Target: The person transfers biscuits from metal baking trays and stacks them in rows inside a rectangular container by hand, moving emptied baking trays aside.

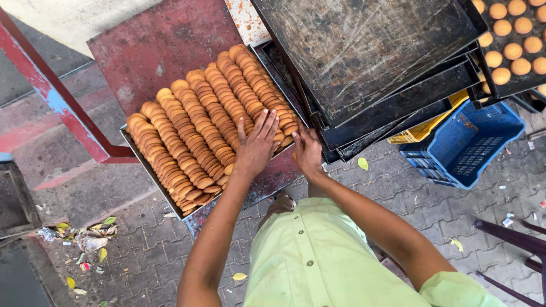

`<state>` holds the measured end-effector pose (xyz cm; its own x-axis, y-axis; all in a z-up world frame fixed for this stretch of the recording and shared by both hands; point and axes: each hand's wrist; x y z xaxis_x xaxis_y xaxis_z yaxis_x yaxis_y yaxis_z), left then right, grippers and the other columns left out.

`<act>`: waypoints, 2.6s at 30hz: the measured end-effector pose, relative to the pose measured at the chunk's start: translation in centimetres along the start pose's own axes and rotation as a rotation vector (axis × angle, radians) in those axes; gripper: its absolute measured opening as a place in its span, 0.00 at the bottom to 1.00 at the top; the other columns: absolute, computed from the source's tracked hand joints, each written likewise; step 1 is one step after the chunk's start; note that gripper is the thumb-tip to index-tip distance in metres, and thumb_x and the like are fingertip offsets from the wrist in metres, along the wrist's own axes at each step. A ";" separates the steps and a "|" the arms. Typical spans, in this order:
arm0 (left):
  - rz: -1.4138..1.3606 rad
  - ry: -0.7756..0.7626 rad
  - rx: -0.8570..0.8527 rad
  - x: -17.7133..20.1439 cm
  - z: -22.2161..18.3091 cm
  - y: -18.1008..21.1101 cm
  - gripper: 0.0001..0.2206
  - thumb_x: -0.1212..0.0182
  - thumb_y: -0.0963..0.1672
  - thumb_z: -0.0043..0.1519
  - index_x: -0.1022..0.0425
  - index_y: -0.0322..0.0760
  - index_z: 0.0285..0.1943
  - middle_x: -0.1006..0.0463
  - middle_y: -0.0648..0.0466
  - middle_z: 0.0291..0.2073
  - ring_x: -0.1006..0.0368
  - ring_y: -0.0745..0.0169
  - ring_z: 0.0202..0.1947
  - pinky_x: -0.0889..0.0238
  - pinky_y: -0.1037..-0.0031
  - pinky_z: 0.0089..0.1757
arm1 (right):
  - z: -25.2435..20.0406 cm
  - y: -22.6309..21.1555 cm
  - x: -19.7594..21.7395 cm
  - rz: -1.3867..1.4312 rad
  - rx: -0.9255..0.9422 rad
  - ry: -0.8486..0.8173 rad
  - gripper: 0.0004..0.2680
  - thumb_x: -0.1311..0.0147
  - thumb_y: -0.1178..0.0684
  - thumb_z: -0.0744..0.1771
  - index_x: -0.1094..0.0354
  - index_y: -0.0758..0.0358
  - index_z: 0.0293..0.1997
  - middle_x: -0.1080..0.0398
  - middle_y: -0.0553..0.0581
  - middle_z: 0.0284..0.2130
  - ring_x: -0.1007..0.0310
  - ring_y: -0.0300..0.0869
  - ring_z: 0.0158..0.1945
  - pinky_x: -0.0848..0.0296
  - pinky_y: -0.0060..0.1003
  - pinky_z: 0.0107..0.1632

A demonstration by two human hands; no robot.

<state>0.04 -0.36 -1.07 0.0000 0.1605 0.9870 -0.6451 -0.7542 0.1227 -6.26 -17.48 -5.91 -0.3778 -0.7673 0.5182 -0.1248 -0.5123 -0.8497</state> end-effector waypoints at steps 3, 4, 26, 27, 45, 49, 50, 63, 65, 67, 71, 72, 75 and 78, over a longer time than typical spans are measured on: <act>0.014 0.035 -0.021 0.2 -0.2 -0.2 0.30 0.48 0.53 0.68 0.42 0.43 0.79 0.47 0.59 0.79 0.57 0.66 0.79 0.76 0.40 0.67 | 0.3 0.5 0.4 -0.051 0.011 -0.055 0.16 0.47 0.52 0.71 0.33 0.68 0.66 0.29 0.67 0.41 0.26 0.53 0.41 0.28 0.44 0.46; 0.014 0.038 -0.023 0.5 -0.1 -0.1 0.30 0.48 0.53 0.68 0.42 0.43 0.79 0.47 0.59 0.79 0.57 0.66 0.79 0.76 0.40 0.67 | 0.3 0.5 0.4 -0.051 0.013 -0.052 0.16 0.47 0.52 0.71 0.33 0.68 0.66 0.29 0.67 0.41 0.26 0.53 0.41 0.28 0.44 0.46; -1.329 0.445 0.265 6.3 1.7 5.2 0.20 0.50 0.41 0.72 0.38 0.23 0.72 0.30 0.40 0.67 0.33 0.53 0.69 0.43 0.63 0.66 | 3.3 -14.3 14.4 1.225 -0.950 -0.162 0.19 0.57 0.35 0.69 0.33 0.61 0.53 0.37 0.46 0.27 0.42 0.31 0.23 0.44 0.24 0.23; -1.354 0.440 0.193 6.8 2.5 6.7 0.20 0.51 0.40 0.73 0.40 0.22 0.73 0.30 0.38 0.67 0.34 0.53 0.69 0.44 0.64 0.66 | 4.1 -14.5 15.4 1.316 -1.046 -0.226 0.21 0.59 0.33 0.70 0.34 0.62 0.53 0.39 0.48 0.27 0.41 0.32 0.25 0.41 0.25 0.25; -2.096 0.213 0.400 7.7 23.8 26.4 0.11 0.44 0.41 0.71 0.31 0.32 0.61 0.24 0.47 0.49 0.24 0.51 0.48 0.27 0.64 0.45 | 19.1 18.2 43.8 0.565 -0.196 0.883 0.20 0.40 0.50 0.69 0.46 0.64 0.65 0.30 0.58 0.56 0.28 0.43 0.55 0.27 0.39 0.57; -2.055 0.360 0.538 8.7 25.9 26.6 0.10 0.45 0.41 0.72 0.30 0.32 0.60 0.24 0.46 0.47 0.22 0.50 0.47 0.26 0.62 0.47 | 19.4 30.4 47.2 0.979 -0.783 0.675 0.23 0.45 0.41 0.68 0.48 0.59 0.67 0.29 0.57 0.54 0.26 0.46 0.50 0.26 0.42 0.44; -1.992 0.414 0.566 9.0 26.0 26.6 0.10 0.46 0.41 0.72 0.30 0.32 0.59 0.23 0.46 0.47 0.22 0.50 0.47 0.25 0.61 0.47 | 19.7 31.8 47.1 0.982 -0.698 0.496 0.24 0.46 0.37 0.68 0.38 0.63 0.67 0.26 0.54 0.54 0.25 0.45 0.48 0.30 0.40 0.40; -1.797 0.804 0.481 11.6 22.8 21.4 0.07 0.44 0.43 0.80 0.31 0.32 0.61 0.24 0.46 0.49 0.23 0.52 0.49 0.25 0.66 0.49 | 24.7 25.2 56.9 0.984 -0.184 0.860 0.12 0.50 0.59 0.70 0.36 0.66 0.61 0.26 0.60 0.53 0.23 0.47 0.51 0.21 0.45 0.56; -1.760 0.831 0.464 11.6 21.9 20.7 0.07 0.45 0.42 0.80 0.31 0.32 0.61 0.25 0.47 0.47 0.24 0.52 0.49 0.25 0.66 0.49 | 23.9 22.6 60.6 0.928 -0.286 0.844 0.11 0.51 0.60 0.69 0.37 0.63 0.58 0.26 0.59 0.50 0.22 0.47 0.51 0.18 0.46 0.54; -1.716 0.862 0.458 11.4 21.1 19.7 0.07 0.46 0.42 0.80 0.31 0.31 0.62 0.26 0.48 0.46 0.24 0.52 0.49 0.25 0.66 0.49 | 22.8 20.1 63.3 1.049 -0.249 0.738 0.11 0.50 0.60 0.69 0.37 0.64 0.58 0.26 0.60 0.51 0.22 0.48 0.52 0.20 0.46 0.57; -1.710 0.884 0.497 10.8 20.3 17.8 0.08 0.43 0.43 0.78 0.32 0.34 0.61 0.24 0.48 0.48 0.22 0.53 0.47 0.23 0.64 0.47 | 19.5 14.9 65.6 0.970 -0.123 0.597 0.11 0.49 0.61 0.72 0.38 0.66 0.63 0.27 0.57 0.56 0.24 0.44 0.57 0.24 0.43 0.65; -1.715 0.892 0.526 10.7 20.2 17.4 0.09 0.42 0.43 0.76 0.32 0.35 0.61 0.24 0.49 0.49 0.22 0.53 0.47 0.23 0.64 0.47 | 18.7 13.3 65.5 0.970 -0.126 0.567 0.11 0.50 0.61 0.72 0.37 0.65 0.63 0.27 0.57 0.55 0.24 0.44 0.57 0.24 0.43 0.65; -1.709 0.947 0.550 11.5 20.0 16.2 0.10 0.42 0.43 0.74 0.31 0.34 0.60 0.23 0.47 0.47 0.21 0.53 0.44 0.23 0.65 0.44 | 17.5 8.1 64.1 0.975 -0.112 0.449 0.11 0.51 0.60 0.73 0.37 0.65 0.65 0.27 0.57 0.57 0.23 0.43 0.58 0.25 0.42 0.66; -1.747 0.968 0.494 12.6 18.7 15.7 0.10 0.42 0.42 0.75 0.33 0.34 0.61 0.24 0.47 0.48 0.21 0.55 0.46 0.22 0.65 0.47 | 18.2 4.5 60.8 0.882 -0.165 0.361 0.11 0.50 0.57 0.73 0.37 0.63 0.64 0.28 0.56 0.56 0.25 0.43 0.57 0.26 0.43 0.64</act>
<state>4.18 -22.05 15.21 -0.1691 0.8347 -0.5240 -0.1935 0.4932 0.8481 -13.13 -73.50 23.54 -0.6528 -0.6715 -0.3507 0.2220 0.2731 -0.9360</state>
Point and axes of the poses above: each hand's wrist, its own z-axis towards the middle knuckle, its own x-axis out of the back of the hand, y = z × x
